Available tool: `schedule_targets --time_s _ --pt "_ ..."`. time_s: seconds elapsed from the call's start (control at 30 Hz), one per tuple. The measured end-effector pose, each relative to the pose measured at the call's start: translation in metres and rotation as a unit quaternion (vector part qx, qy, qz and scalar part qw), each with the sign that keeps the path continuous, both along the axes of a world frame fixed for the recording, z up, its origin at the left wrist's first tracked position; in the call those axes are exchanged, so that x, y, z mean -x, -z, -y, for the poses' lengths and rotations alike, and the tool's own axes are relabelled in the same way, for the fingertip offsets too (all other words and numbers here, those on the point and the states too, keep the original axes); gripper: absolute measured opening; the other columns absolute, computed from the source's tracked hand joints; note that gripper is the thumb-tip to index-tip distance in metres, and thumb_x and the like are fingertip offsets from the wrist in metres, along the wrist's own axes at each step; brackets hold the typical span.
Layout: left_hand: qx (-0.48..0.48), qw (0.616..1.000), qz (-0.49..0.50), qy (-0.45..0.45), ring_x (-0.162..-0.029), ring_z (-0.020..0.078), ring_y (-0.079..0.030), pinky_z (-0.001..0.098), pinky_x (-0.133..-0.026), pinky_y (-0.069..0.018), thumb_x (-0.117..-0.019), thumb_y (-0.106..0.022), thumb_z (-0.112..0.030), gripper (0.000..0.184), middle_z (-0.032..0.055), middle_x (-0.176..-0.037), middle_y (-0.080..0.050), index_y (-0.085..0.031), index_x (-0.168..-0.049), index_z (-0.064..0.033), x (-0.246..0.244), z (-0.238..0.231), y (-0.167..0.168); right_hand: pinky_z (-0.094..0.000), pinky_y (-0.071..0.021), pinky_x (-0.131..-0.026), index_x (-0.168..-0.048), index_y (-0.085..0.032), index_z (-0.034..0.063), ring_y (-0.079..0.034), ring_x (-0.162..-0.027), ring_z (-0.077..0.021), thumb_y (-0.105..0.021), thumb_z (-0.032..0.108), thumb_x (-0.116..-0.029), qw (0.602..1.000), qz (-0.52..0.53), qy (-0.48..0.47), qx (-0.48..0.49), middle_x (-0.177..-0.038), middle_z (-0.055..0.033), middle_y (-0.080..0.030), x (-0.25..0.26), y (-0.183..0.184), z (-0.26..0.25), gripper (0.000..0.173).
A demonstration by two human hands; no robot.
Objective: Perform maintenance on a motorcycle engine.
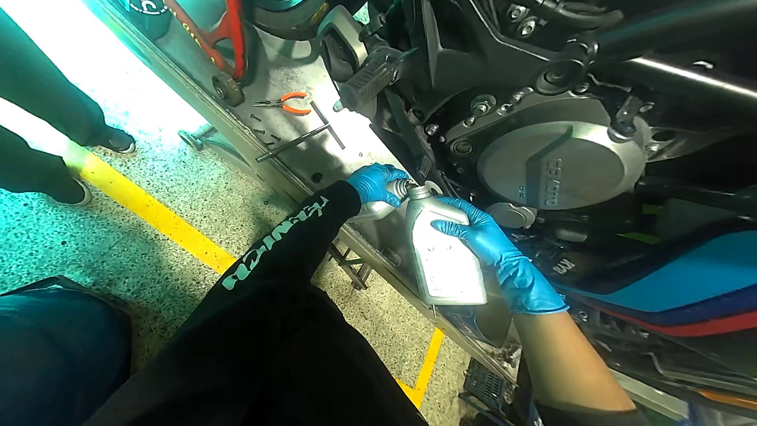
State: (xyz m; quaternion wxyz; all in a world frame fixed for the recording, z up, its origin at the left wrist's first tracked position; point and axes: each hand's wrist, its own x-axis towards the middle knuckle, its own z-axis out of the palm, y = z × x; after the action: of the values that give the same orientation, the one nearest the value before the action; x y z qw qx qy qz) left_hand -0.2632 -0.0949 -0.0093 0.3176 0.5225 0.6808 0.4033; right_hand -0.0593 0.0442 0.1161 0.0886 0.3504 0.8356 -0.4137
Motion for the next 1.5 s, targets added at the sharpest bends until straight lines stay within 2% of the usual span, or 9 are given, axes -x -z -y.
schedule_targets --time_s 0.6,0.9,1.5 --pt "-0.001 1.000 -0.001 0.000 -0.136 0.0317 -0.053 0.0525 -0.114 -0.0392 -0.0869 -0.082 -0.033 0.065 0.0140 -0.147 -0.056 -0.058 -0.145 -0.0144 0.0001 -0.0001 0.0004 -0.0349 -0.0582 -0.091 -0.136 -0.063 0.0145 -0.069 -0.105 -0.0153 -0.078 0.003 -0.0870 1.000 0.003 0.007 0.004 -0.123 -0.0076 -0.070 0.0017 -0.0022 0.0008 0.052" --pt "-0.006 1.000 0.003 0.000 -0.135 0.0318 -0.054 0.0523 -0.114 -0.0401 -0.0868 -0.082 -0.032 0.063 0.0145 -0.146 -0.057 -0.060 -0.143 -0.0125 0.0002 0.0023 -0.0018 -0.0366 -0.0583 -0.090 -0.136 -0.063 0.0169 -0.069 -0.105 -0.0157 -0.078 0.008 -0.0884 1.000 0.007 -0.009 -0.007 -0.124 -0.0064 -0.070 0.0004 -0.0022 0.0005 0.051" --pt "-0.005 1.000 0.006 -0.001 -0.136 0.0311 -0.052 0.0518 -0.115 -0.0392 -0.0862 -0.082 -0.032 0.063 0.0140 -0.147 -0.056 -0.060 -0.142 -0.0124 0.0004 0.0004 0.0009 -0.0341 -0.0584 -0.090 -0.137 -0.062 0.0153 -0.069 -0.104 -0.0147 -0.078 0.005 -0.0878 1.000 0.010 0.000 0.000 -0.123 -0.0075 -0.070 0.0024 -0.0035 0.0004 0.052"
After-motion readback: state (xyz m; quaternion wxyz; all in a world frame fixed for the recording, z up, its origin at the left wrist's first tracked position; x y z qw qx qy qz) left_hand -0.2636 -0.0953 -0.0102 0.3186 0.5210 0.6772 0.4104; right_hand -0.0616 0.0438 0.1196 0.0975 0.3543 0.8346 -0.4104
